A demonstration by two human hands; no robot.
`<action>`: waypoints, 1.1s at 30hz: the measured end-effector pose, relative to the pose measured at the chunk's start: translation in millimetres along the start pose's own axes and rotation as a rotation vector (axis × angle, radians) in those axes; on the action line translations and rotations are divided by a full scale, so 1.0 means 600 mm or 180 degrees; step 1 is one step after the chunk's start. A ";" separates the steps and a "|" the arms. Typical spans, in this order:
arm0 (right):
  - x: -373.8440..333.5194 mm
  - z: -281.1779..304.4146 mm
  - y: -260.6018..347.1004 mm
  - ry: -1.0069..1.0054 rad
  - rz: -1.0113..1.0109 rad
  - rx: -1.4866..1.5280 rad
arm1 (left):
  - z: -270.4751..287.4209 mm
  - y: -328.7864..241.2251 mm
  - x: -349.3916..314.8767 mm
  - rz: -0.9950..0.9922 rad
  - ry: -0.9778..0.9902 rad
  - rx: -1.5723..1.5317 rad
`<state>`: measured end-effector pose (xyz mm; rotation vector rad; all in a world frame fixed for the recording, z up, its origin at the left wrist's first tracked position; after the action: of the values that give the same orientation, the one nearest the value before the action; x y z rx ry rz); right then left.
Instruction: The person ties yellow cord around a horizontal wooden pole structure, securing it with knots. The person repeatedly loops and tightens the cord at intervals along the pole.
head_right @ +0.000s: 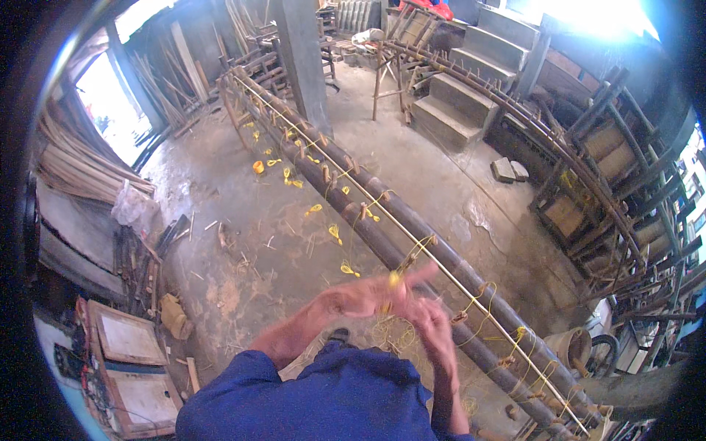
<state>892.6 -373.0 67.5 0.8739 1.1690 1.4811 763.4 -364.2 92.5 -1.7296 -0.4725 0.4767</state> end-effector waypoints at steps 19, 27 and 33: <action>0.016 -0.013 0.019 0.0154 -0.0334 0.0721 | 0.016 0.022 -0.015 0.0201 0.0176 0.0105; 0.019 0.030 0.041 -0.0091 -0.0321 0.0693 | 0.008 0.003 -0.003 0.0622 0.0706 0.0548; -0.028 -0.028 0.018 0.0631 -0.0334 0.0356 | 0.049 -0.044 0.003 -0.0525 -0.0854 -0.0510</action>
<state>877.4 -393.1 74.2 0.7406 1.4340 1.4519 746.9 -334.3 112.7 -1.7691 -0.8585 0.5670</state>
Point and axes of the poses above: each hand's wrist, its own x-axis towards the middle knuckle, its own z-axis out of the back of the hand, y = z × x, the point moved 7 cm from there along x, towards the middle knuckle, and after that the axes turned 8 degrees about -x, right-handed, at the moved point
